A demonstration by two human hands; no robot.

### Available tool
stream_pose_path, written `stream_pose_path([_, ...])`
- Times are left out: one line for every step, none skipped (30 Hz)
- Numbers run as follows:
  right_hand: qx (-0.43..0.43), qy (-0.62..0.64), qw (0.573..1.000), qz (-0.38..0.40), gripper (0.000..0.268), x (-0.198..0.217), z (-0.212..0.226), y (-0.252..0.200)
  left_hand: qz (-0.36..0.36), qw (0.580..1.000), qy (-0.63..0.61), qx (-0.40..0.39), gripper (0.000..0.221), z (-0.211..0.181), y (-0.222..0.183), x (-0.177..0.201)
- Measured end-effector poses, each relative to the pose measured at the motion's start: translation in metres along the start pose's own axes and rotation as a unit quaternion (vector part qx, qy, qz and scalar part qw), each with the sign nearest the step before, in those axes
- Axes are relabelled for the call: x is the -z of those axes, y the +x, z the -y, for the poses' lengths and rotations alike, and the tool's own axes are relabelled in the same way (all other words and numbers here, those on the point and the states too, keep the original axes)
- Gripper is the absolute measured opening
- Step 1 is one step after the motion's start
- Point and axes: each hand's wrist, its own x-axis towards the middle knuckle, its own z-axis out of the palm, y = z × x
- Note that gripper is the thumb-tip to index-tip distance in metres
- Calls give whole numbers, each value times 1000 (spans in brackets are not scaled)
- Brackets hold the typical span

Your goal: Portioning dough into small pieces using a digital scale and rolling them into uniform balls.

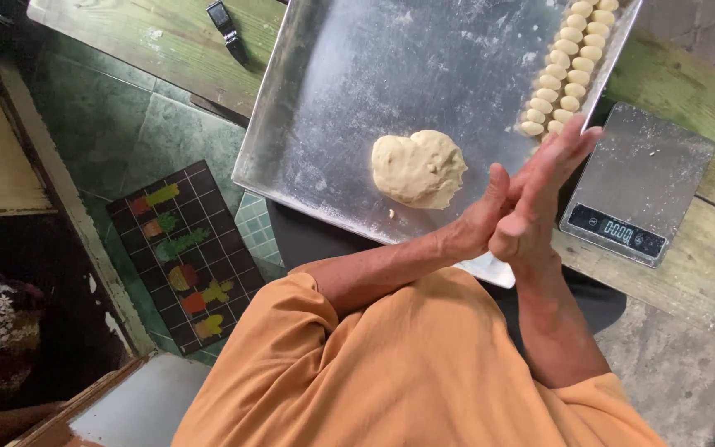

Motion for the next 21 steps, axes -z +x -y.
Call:
stream_pose_path([-12,-20,1000,16,87,2,-9,-1,-11,1000,-9,-28,73,-13,5,-9])
stream_pose_path([-23,-40,998,32,97,4,-18,-1,-22,998,-17,-56,78,-26,10,-17])
stream_pose_path([-22,-41,998,31,97,2,-13,-7,-21,998,-16,-57,78,-36,12,-16])
stream_pose_path([-15,-62,997,37,95,0,-9,-12,-18,998,-4,-56,79,-45,15,-15])
stream_pose_path([-9,-84,995,43,93,-3,-4,-17,-15,998,9,-54,79,-55,17,-14])
stream_pose_path([-10,-83,995,44,93,-1,6,-13,-16,998,8,-53,79,-43,20,-8])
stream_pose_path([-14,-59,997,44,92,1,17,-10,-18,999,16,-34,79,-29,22,-1])
stream_pose_path([-20,-37,998,43,91,3,27,-7,-17,1000,22,-13,80,-16,25,5])
stream_pose_path([-23,-38,998,43,91,7,34,-4,-16,1000,21,-10,80,-23,21,1])
stream_pose_path([-32,-4,999,39,89,11,42,-1,-23,996,64,63,79,-30,16,-4])
stream_pose_path([-41,29,998,35,88,16,49,2,-29,984,108,136,80,-37,12,-10])
stream_pose_path([-43,27,998,31,88,17,37,2,-25,984,109,138,80,-34,8,-15])
stream_pose_path([-105,44,993,5,89,18,25,2,-11,992,91,82,78,-31,4,-21])
stream_pose_path([-166,64,984,-20,90,19,14,2,0,997,72,24,78,-29,-1,-26])
stream_pose_path([-167,63,984,-22,90,16,7,-3,2,997,73,25,78,-29,3,-24])
stream_pose_path([-156,27,987,-21,84,14,0,-7,16,999,46,-15,78,-28,7,-22])
stream_pose_path([-145,-9,989,-20,79,11,-7,-10,30,998,19,-55,78,-28,11,-19])
stream_pose_path([-144,-9,989,-21,79,9,2,-7,31,998,20,-55,78,-36,15,-18])
stream_pose_path([-103,11,994,-16,78,8,11,-4,3,999,26,-38,85,-43,18,-18])
stream_pose_path([-64,29,997,-9,78,7,21,-2,-25,999,29,-21,92,-49,21,-19])
stream_pose_path([-66,28,997,-10,78,7,30,0,-24,999,28,-19,92,-20,18,-6])
